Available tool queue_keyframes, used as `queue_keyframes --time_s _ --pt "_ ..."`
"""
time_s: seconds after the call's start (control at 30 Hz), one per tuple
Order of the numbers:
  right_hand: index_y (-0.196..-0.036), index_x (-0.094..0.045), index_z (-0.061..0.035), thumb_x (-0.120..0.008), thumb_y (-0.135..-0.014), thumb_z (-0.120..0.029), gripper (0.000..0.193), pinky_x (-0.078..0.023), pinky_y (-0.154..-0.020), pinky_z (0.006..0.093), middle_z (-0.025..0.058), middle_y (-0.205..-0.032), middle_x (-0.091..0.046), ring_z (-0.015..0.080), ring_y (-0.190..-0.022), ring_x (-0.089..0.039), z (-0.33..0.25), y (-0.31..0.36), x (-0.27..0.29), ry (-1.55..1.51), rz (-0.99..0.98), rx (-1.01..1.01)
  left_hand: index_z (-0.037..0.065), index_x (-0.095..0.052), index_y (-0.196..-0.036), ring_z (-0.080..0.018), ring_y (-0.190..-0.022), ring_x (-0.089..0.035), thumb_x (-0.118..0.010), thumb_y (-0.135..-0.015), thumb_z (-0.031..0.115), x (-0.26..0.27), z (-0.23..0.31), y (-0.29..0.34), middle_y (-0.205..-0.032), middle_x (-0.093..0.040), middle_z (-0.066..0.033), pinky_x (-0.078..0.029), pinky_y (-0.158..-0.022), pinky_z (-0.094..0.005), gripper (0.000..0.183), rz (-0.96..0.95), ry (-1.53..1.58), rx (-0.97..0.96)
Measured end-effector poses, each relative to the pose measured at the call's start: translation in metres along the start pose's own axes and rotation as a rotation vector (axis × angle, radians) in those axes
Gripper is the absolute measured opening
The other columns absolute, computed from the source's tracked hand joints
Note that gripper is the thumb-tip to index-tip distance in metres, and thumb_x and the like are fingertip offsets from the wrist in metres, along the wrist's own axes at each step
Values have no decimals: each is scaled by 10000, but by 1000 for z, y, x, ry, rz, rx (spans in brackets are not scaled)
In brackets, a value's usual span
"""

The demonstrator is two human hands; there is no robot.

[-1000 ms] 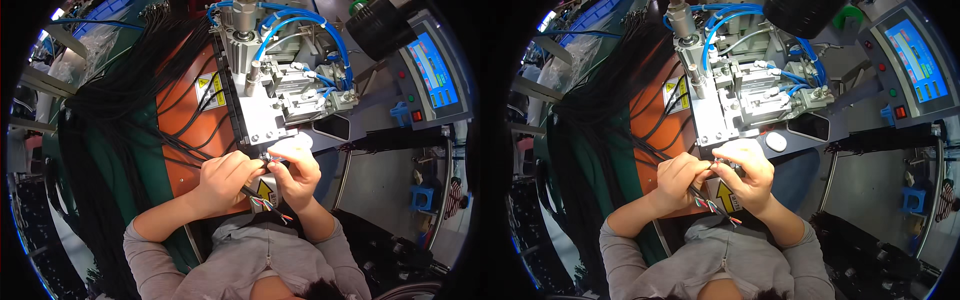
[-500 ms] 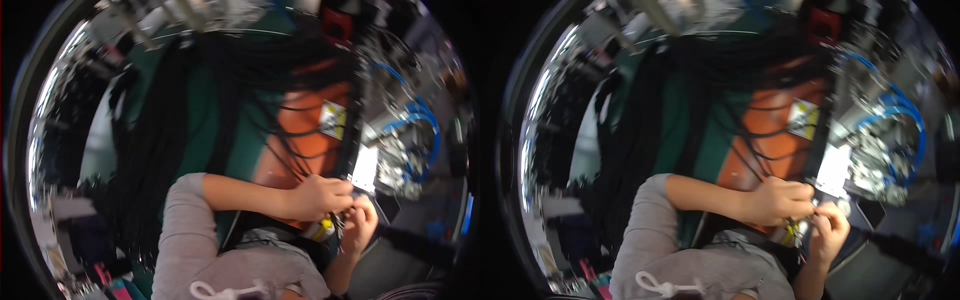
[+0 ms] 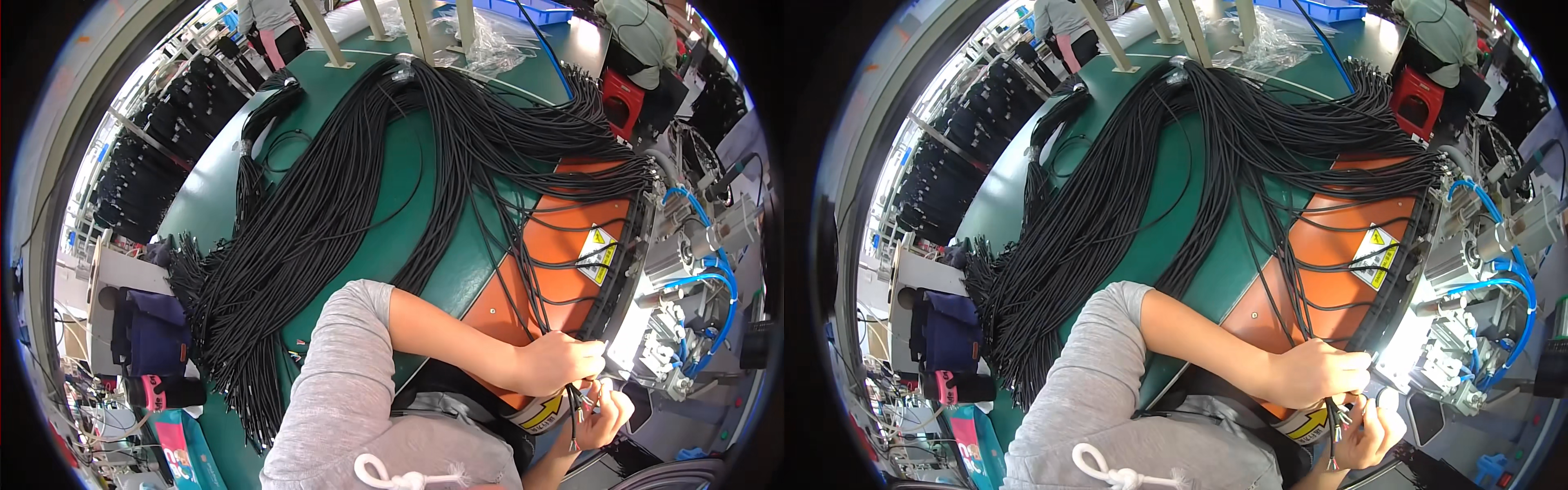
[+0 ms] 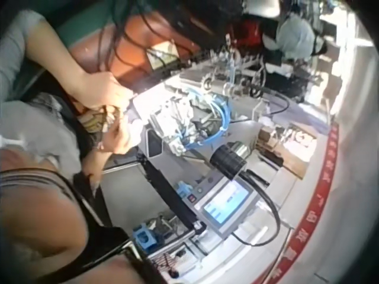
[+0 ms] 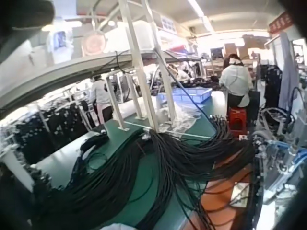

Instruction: The person is crimping electrical wires using a machine in a factory setting. They repeatedly pick up black cables, strip the ends to reveal colored inner wires, and insert them into a crimping tool to attach connectors. The person handles the wires one at a time, feeding them into the machine and removing the finished units.

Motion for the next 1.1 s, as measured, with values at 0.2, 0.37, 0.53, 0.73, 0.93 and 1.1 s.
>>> queue_keyframes --time_s 0.2,0.37,0.53,0.73,0.93,1.1 --pt "-949 -594 63 -610 -833 73 117 -456 -684 301 130 -872 -558 203 -772 -537 9 5 -3 -238 -77 -237 57 -553 -860 -172 -678 -568 -639 -778 148 -3 1 6 -759 -471 -33 -458 -481 -309 149 21 -49 -147" --pt "-960 -555 78 -558 -872 72 89 -486 -725 275 127 -900 -556 173 -793 -557 8 11 -9 -327 -128 -416 68 -569 -845 -167 -671 -567 -644 -758 131 -3 -1 13 -734 -468 -26 -441 -456 -302 131 -17 -70 -118" --pt "-932 -614 68 -627 -796 77 137 -484 -763 289 119 -913 -613 178 -820 -585 29 26 -6 -462 -113 -766 68 -578 -825 -205 -699 -582 -666 -640 84 9 0 -3 -765 -505 -40 -487 -496 -338 205 -79 89 -76" --pt "-872 -664 47 -736 -702 44 184 -491 -706 257 104 -860 -656 151 -779 -614 23 -8 -13 -685 -108 -833 53 -635 -864 -206 -608 -574 -721 -664 111 19 -3 -9 -737 -536 -55 -451 -468 -318 225 -40 163 -47" --pt "-850 -679 36 -729 -730 25 130 -500 -703 262 103 -847 -666 159 -775 -632 24 -6 -4 -699 -112 -783 19 -640 -856 -178 -529 -537 -714 -691 45 11 6 -11 -659 -490 -49 -431 -444 -299 182 -64 86 -44" --pt "-814 -669 12 -740 -704 8 132 -490 -667 279 111 -805 -665 200 -730 -633 17 -15 -2 -545 -153 -644 27 -642 -858 -172 -521 -534 -721 -691 60 12 8 -9 -658 -491 -42 -416 -430 -294 188 -98 22 -94"
Point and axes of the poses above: each hand's wrist, its own y-axis away from the middle knuckle, its own x-axis out of the back of the hand, z = x × y, the point moved 6 cm from there along -y, towards the middle knuckle
